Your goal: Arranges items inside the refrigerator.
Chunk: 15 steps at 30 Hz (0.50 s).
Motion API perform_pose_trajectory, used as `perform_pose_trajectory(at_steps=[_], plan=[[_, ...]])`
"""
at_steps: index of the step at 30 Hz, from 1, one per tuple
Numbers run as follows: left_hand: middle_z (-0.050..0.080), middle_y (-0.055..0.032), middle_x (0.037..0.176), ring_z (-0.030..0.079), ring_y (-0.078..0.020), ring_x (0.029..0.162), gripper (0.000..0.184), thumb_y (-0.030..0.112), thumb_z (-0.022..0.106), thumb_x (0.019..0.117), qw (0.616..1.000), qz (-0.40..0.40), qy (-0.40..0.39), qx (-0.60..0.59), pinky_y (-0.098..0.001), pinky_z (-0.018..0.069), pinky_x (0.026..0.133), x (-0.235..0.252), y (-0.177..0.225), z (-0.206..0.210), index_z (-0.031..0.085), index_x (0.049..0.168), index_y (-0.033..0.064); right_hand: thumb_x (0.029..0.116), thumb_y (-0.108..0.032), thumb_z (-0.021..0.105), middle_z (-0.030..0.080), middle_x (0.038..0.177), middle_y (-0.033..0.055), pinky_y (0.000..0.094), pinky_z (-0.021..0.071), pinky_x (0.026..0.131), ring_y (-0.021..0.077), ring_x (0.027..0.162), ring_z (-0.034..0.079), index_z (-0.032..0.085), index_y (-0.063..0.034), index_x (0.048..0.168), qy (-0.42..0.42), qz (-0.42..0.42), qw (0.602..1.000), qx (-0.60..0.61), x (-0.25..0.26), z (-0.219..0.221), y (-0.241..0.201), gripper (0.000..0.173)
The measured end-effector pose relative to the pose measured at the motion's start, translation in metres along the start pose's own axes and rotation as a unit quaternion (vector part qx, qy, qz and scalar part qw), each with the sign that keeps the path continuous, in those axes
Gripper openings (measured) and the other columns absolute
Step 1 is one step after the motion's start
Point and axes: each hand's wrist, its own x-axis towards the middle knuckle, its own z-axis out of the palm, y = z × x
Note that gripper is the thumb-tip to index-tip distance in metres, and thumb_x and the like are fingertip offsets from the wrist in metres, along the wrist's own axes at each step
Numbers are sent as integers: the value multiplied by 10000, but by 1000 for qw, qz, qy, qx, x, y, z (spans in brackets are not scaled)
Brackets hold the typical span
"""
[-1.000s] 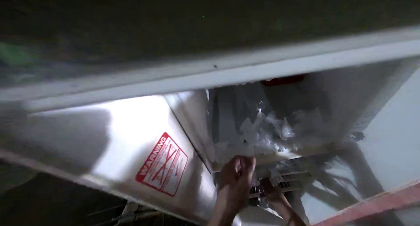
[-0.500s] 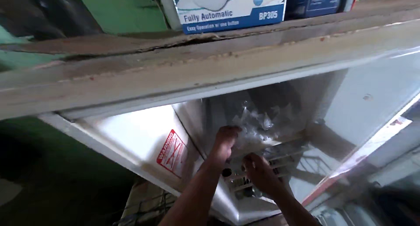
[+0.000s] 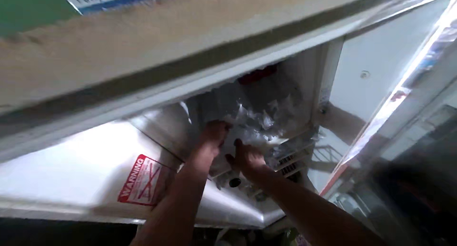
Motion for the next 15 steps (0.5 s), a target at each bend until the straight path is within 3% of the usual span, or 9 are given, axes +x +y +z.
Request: perform_pose_trajectory(at_steps=[4, 6, 9, 12, 15], plan=[[390, 59, 622, 314, -34, 456, 204, 206, 491, 1072, 999, -15, 5, -39, -171, 279, 414, 3, 9, -1, 573, 898, 139, 990, -501, 629, 689, 1190, 190, 569, 538, 905, 372, 1105, 677, 475, -88, 1448, 24, 4, 999, -36, 9, 0, -12, 635], [387, 64, 609, 310, -29, 443, 209, 224, 489, 1075, 999, -15, 2, -52, -169, 274, 404, 5, 9, -1, 570, 901, 143, 1011, -399, 625, 694, 1164, 192, 563, 553, 859, 378, 1070, 687, 499, -80, 1416, 34, 5, 998, -48, 12, 0, -15, 531], [402, 50, 628, 313, -35, 448, 206, 195, 465, 1077, 998, -29, 8, -63, -169, 270, 408, 5, 12, -1, 587, 931, 117, 1049, -165, 519, 687, 1186, 193, 557, 562, 826, 386, 1080, 684, 526, -80, 1392, 20, -1, 996, -88, 9, -7, -21, 354], [416, 47, 630, 321, -34, 452, 217, 199, 445, 1086, 998, -30, 7, -60, -167, 270, 414, 5, 13, -1, 582, 939, 117, 1041, -116, 523, 683, 1176, 190, 554, 562, 803, 382, 1070, 680, 579, -53, 1320, 23, -30, 990, -133, 7, -8, -27, 291], [417, 52, 636, 322, -30, 454, 225, 203, 453, 1085, 998, -21, 3, -52, -164, 278, 410, 6, 12, -3, 589, 923, 125, 1043, -119, 499, 665, 1225, 199, 563, 551, 826, 391, 1108, 665, 566, -33, 1329, 4, -30, 985, -169, 8, -10, -34, 306]])
